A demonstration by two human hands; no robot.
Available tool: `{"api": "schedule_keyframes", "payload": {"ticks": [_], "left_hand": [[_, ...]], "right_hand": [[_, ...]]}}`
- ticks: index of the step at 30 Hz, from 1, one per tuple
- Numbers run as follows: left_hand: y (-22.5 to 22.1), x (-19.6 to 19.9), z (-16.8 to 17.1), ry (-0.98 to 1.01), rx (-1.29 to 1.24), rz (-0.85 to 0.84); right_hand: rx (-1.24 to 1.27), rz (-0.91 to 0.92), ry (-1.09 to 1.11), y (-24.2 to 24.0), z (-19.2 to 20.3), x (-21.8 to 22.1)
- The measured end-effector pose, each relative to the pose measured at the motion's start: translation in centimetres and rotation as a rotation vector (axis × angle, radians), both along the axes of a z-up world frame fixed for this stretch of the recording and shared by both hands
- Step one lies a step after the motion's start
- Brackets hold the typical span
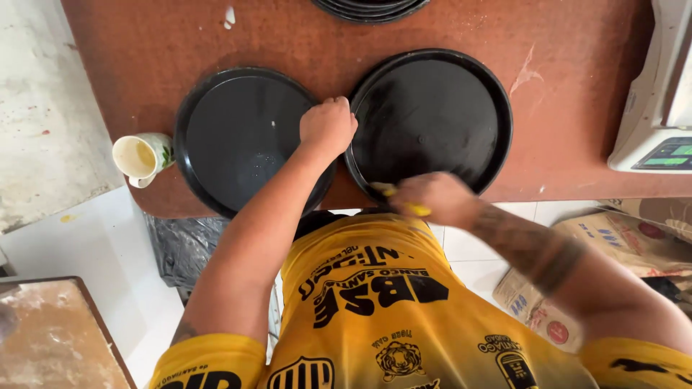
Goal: Greasing multiple round pizza pans with oil using a brush
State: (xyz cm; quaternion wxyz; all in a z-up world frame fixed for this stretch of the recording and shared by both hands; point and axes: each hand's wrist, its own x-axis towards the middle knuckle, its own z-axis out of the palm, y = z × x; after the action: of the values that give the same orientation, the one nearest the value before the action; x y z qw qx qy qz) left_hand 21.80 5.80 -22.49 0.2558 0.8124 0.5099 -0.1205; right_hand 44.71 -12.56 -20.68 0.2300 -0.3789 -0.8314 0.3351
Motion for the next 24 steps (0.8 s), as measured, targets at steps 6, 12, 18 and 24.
{"api": "schedule_keyframes", "payload": {"ticks": [6,12,18,24], "left_hand": [[0.2,-0.1,-1.5,-0.089,0.055,0.029],[-0.3,-0.2,-0.5,-0.105,0.074,0.059],[0.4,-0.6,-0.4,-0.18,0.035,0.075],[0.0,-1.0,0.8,-0.2,0.019,0.063]], "right_hand": [[0.246,-0.705,-0.244,1.3,-2.7,18.0],[0.261,-0.235,-0.012,-0.6,0.3,-6.0],[0.476,-0.75,-0.759,3.7,-2.3,15.6],[0.422,-0.188,-0.09,9.4,-0.8,-2.0]]}}
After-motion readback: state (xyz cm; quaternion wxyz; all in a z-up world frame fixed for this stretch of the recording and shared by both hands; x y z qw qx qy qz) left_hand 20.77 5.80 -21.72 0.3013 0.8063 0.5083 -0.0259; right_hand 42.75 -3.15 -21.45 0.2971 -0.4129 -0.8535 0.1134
